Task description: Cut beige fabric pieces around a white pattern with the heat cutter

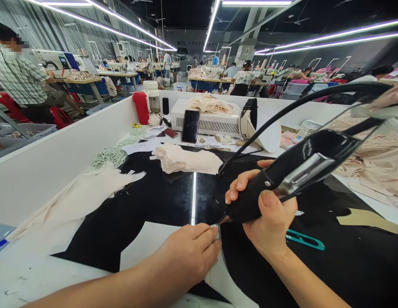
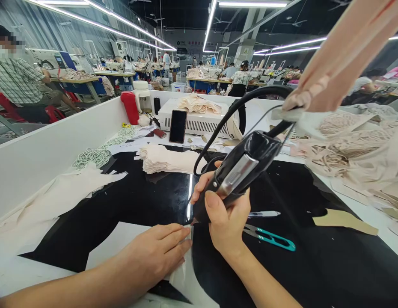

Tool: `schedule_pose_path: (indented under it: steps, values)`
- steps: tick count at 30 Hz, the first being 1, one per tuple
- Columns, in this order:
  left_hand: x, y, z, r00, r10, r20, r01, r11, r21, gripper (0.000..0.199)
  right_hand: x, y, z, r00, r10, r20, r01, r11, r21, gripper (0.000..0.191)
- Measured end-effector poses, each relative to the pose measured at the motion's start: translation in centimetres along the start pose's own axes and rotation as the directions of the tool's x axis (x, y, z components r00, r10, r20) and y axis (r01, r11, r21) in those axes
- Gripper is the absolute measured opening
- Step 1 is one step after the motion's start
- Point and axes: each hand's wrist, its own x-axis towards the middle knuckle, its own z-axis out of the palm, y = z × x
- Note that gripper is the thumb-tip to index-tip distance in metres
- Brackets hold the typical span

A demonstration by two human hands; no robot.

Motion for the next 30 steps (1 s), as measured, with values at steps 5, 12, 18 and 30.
schedule_pose_path:
  steps: [5,12,18,30]
  values:
    - [-0.1,0.0,0.1,1.0,0.001,0.014,-0.001,1.0,-0.003,0.021,0.0,-0.1,0.0,1.0,-0.011,0.0,0.011,1.0,0.009,0.054]
    - [-0.4,0.0,0.6,0.997,0.002,0.08,0.0,1.0,-0.018,0.018,-0.2,-0.1,-0.1,0.999,-0.024,0.034,0.024,1.0,0.002,0.047]
    - [-0.4,0.1,0.4,0.999,0.002,0.033,-0.003,1.0,0.009,0.022,-0.1,-0.1,0.1,1.0,-0.01,-0.008,0.01,1.0,0.0,0.051]
    - [-0.3,0.3,0.7,0.999,-0.012,0.05,0.012,1.0,-0.008,0.022,-0.3,0.1,0.6,1.0,0.002,0.022,-0.003,0.999,0.049,0.048]
